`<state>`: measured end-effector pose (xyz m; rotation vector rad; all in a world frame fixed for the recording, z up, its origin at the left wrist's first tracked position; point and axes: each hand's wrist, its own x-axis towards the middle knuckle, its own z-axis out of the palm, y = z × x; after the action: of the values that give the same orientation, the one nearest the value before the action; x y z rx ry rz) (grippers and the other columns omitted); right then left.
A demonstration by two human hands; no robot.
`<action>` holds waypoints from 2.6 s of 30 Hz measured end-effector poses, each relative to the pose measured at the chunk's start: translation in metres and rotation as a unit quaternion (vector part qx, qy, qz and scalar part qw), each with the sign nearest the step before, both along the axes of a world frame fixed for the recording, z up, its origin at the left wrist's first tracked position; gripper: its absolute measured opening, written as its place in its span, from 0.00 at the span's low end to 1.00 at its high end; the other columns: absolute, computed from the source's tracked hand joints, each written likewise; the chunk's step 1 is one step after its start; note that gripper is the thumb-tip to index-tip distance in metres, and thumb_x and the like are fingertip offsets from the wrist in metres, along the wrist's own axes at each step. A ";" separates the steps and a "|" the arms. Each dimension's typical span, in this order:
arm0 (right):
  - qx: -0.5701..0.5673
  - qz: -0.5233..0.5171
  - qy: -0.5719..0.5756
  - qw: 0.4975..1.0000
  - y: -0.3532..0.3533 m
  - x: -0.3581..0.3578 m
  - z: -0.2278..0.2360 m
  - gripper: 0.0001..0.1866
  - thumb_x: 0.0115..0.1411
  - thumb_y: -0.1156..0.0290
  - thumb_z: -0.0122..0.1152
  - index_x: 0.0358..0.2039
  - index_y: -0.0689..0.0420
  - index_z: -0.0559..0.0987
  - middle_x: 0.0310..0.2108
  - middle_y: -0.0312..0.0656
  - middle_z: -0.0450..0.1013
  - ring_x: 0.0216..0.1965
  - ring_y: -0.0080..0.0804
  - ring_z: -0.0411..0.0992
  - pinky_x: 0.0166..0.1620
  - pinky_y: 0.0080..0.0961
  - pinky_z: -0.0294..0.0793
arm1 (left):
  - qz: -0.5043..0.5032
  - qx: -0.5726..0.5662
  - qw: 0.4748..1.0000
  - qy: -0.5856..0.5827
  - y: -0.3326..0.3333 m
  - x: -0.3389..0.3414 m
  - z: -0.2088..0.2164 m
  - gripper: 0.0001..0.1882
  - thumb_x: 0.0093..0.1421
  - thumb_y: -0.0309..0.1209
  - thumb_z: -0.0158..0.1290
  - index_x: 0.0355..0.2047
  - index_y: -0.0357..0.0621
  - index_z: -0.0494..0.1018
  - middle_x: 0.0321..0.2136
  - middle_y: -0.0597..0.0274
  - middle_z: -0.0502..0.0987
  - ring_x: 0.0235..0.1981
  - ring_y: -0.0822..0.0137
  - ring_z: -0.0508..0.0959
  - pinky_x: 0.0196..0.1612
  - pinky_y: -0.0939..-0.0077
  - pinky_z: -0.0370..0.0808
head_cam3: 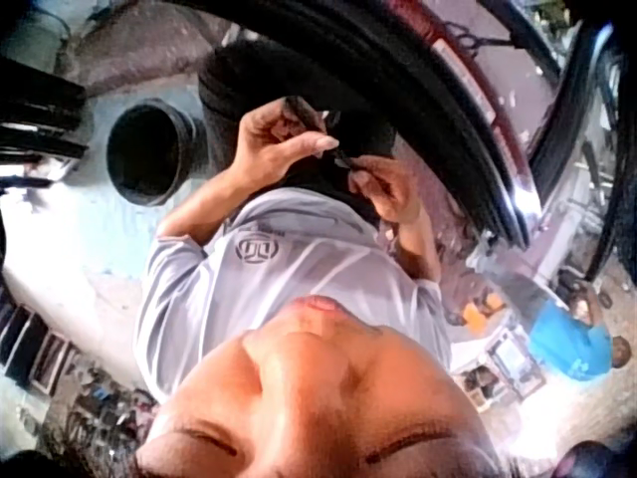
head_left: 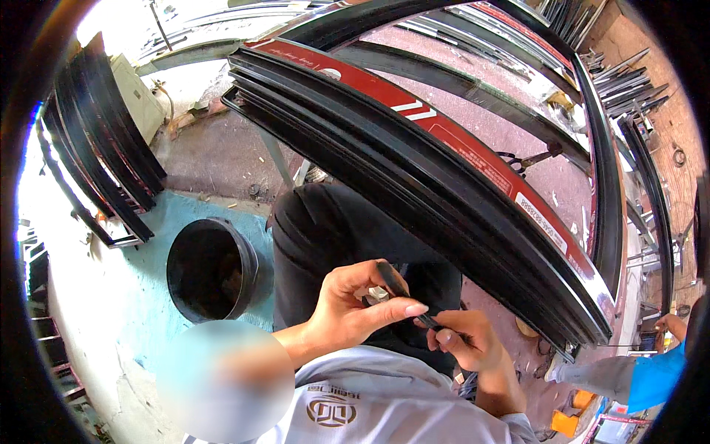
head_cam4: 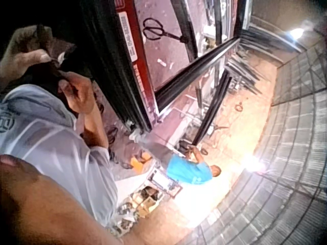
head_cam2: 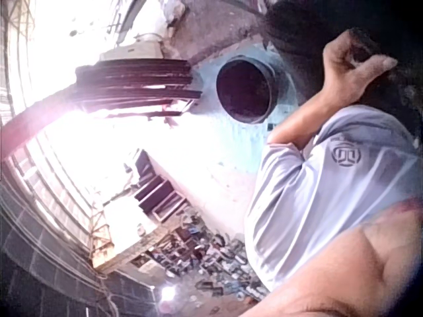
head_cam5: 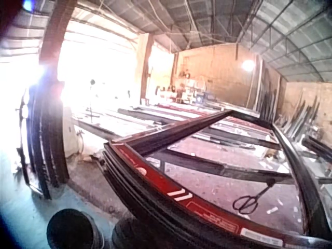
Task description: The person installs a black rubber seal onto a window frame. They use shears to trim the seal to length and then press it into the frame's groove by hand.
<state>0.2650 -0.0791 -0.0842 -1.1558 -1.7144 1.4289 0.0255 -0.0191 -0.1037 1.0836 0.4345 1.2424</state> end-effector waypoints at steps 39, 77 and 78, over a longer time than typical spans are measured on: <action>0.139 -0.256 -0.156 0.944 0.023 0.134 -0.123 0.25 0.71 0.60 0.57 0.63 0.60 0.73 0.59 0.46 0.74 0.57 0.41 0.74 0.62 0.34 0.71 | -0.024 0.002 0.991 0.133 -0.007 -0.007 0.008 0.15 0.69 0.36 0.60 0.38 0.36 0.70 0.22 0.60 0.77 0.18 0.79 0.70 0.22 0.84 0.64; -0.190 -0.256 0.071 0.945 0.040 0.077 -0.100 0.29 0.57 0.40 0.70 0.26 0.54 0.73 0.20 0.29 0.66 0.22 0.17 0.62 0.26 0.21 0.58 | -0.058 -0.088 0.973 0.205 0.029 -0.008 0.002 0.10 0.70 0.29 0.58 0.43 0.33 0.76 0.31 0.65 0.79 0.31 0.80 0.75 0.34 0.83 0.71; -0.211 -0.220 0.086 0.948 0.033 0.065 -0.093 0.30 0.57 0.38 0.69 0.26 0.54 0.73 0.21 0.29 0.66 0.23 0.17 0.62 0.26 0.21 0.58 | -0.040 -0.076 0.973 0.213 0.023 -0.013 0.010 0.11 0.70 0.29 0.58 0.45 0.32 0.76 0.31 0.65 0.80 0.32 0.80 0.75 0.35 0.84 0.71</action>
<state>0.3304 -0.0458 -0.1770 -1.4750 -0.9676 1.5848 0.0123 0.0037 -0.0935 1.2239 0.7922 0.8854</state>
